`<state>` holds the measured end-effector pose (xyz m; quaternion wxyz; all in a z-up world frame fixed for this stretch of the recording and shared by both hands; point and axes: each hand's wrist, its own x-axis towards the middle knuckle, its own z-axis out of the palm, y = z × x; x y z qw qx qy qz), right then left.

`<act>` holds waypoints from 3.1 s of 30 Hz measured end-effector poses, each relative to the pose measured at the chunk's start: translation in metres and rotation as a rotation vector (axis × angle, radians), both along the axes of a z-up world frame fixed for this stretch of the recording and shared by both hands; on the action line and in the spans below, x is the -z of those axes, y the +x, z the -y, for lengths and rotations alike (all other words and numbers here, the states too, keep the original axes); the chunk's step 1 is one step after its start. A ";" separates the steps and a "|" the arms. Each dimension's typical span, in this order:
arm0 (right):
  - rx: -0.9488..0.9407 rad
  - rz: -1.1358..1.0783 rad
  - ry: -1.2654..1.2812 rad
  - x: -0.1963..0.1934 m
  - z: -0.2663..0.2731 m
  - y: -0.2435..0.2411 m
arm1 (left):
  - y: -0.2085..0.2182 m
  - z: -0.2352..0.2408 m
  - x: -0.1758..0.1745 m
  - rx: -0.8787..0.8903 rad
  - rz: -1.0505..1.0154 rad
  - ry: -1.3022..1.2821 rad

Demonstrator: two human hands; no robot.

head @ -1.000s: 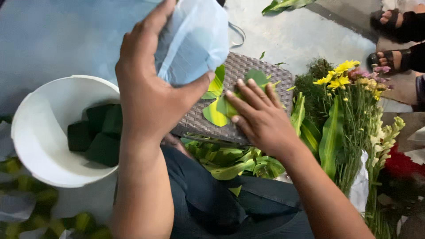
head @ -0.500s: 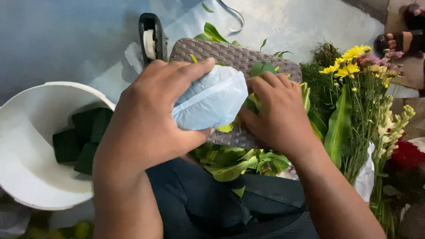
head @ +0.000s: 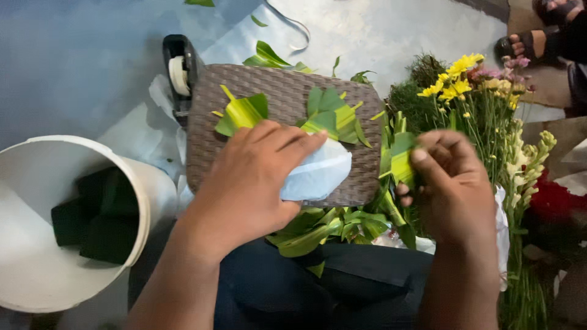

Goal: The person arranges green and yellow variegated leaves around a small white mesh bag on a woven tray. They repeatedly pick up leaves, fold or position them, and place them around the bag, occasionally adjusting the bag itself.

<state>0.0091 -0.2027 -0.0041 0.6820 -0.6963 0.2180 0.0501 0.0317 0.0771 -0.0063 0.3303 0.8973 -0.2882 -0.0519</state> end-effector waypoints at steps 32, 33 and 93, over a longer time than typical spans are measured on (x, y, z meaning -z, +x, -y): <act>-0.567 -0.247 -0.164 -0.027 -0.022 0.003 | 0.001 0.041 -0.008 0.060 0.175 0.001; -0.566 -0.249 -0.159 -0.022 -0.022 0.002 | 0.002 0.041 -0.008 0.062 0.172 0.005; -0.406 -0.240 -0.232 0.007 -0.063 0.003 | 0.001 0.019 -0.011 0.136 -0.052 0.075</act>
